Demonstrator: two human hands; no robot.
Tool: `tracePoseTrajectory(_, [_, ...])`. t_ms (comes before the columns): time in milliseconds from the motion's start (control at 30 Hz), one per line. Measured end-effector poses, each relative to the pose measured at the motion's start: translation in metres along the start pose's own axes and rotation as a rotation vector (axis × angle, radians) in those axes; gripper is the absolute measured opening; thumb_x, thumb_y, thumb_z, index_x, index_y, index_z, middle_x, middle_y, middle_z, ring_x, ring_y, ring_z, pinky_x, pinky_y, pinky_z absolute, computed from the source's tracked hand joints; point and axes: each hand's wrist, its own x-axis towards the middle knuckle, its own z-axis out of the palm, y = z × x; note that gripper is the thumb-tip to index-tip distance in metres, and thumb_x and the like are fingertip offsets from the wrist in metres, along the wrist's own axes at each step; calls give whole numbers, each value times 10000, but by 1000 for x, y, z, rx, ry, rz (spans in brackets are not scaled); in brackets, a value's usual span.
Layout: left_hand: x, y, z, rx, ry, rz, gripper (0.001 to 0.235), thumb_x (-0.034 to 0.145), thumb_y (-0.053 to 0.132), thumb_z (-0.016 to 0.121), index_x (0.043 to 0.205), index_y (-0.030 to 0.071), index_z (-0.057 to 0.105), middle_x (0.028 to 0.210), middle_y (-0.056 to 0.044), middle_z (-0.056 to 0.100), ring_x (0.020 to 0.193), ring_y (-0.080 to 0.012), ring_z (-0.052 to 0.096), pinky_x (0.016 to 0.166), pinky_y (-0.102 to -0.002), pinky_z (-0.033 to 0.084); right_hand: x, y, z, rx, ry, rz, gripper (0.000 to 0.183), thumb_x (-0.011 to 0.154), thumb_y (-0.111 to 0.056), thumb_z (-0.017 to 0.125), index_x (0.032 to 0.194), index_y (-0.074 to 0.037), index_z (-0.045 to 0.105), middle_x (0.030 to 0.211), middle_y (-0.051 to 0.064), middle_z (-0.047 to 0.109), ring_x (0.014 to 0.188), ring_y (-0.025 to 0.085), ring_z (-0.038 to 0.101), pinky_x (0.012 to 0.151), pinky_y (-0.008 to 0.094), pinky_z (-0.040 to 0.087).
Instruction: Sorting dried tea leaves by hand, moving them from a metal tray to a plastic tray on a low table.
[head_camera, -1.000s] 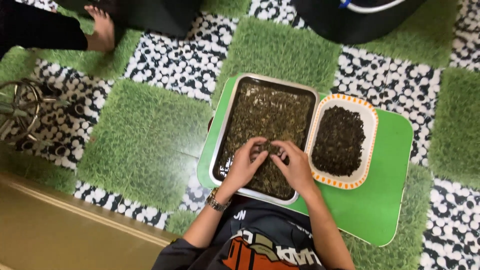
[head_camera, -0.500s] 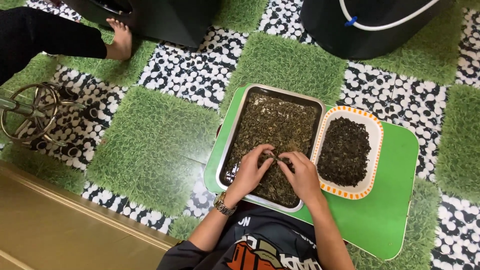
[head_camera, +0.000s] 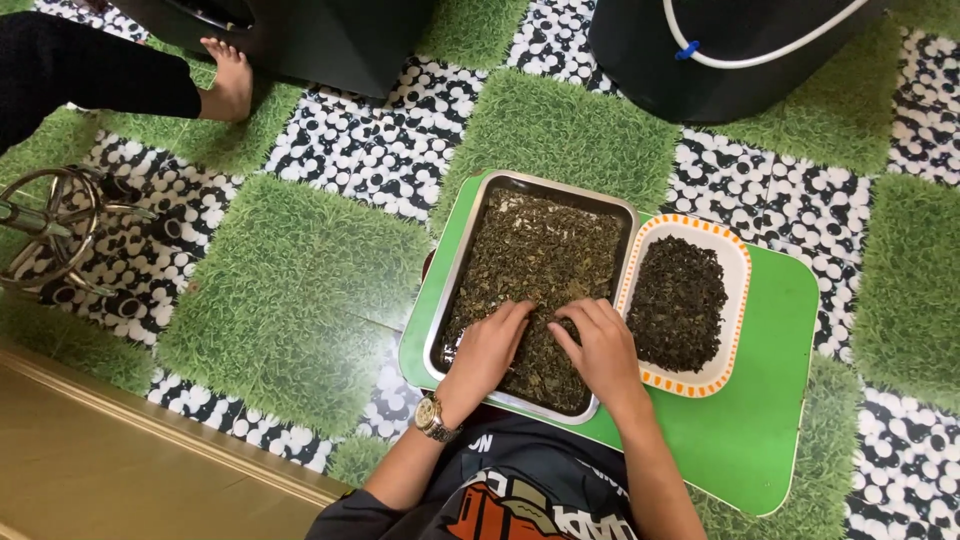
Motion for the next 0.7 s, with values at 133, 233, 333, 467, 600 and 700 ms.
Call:
tracePoseTrajectory(133, [0,-13,12,62,-38,-4,248,1043,115,545,1281,68,597,1024,-149,685,836,-378,746,653,-485,621,3,-1,-2,-62,-83,6,265,948,-239,753,1136,-53,727,996,90,706,970,229,649,834,341,539])
tracePoseTrajectory(233, [1,-17,16,123,-105,-46,317,999,159,630,1294,47,596,1106,-170,647,933,-378,729,643,-468,626,4,5,9,-104,-196,56,390,943,-284,749,1238,-36,687,1055,119,702,1008,239,633,860,365,529])
tracePoseTrajectory(333, [4,-9,11,132,-169,-91,425,942,129,707,1322,-13,582,1174,-224,611,1021,-413,698,686,-506,630,4,9,17,-144,-264,74,465,958,-352,720,1306,-52,647,1088,105,685,1006,220,615,841,357,508])
tracePoseTrajectory(467, [5,-10,15,92,-167,-82,475,924,76,709,1352,-50,547,1172,-243,587,1075,-444,668,714,-534,622,0,8,19,-141,-212,6,427,951,-300,729,1276,-35,650,1061,100,663,1003,246,625,805,358,511])
tracePoseTrajectory(600, [2,-22,30,44,-146,-37,513,900,38,715,1363,-45,511,1154,-214,562,1073,-461,660,709,-525,617,-1,16,29,-102,-198,-9,378,948,-259,732,1252,-43,664,1037,79,675,1002,235,644,802,346,528])
tracePoseTrajectory(700, [2,-19,23,18,-146,-46,535,887,37,719,1362,-37,484,1151,-215,550,1090,-478,645,717,-537,611,3,1,16,-44,-169,-11,333,948,-240,726,1229,-67,679,1036,67,690,1018,243,661,839,355,541])
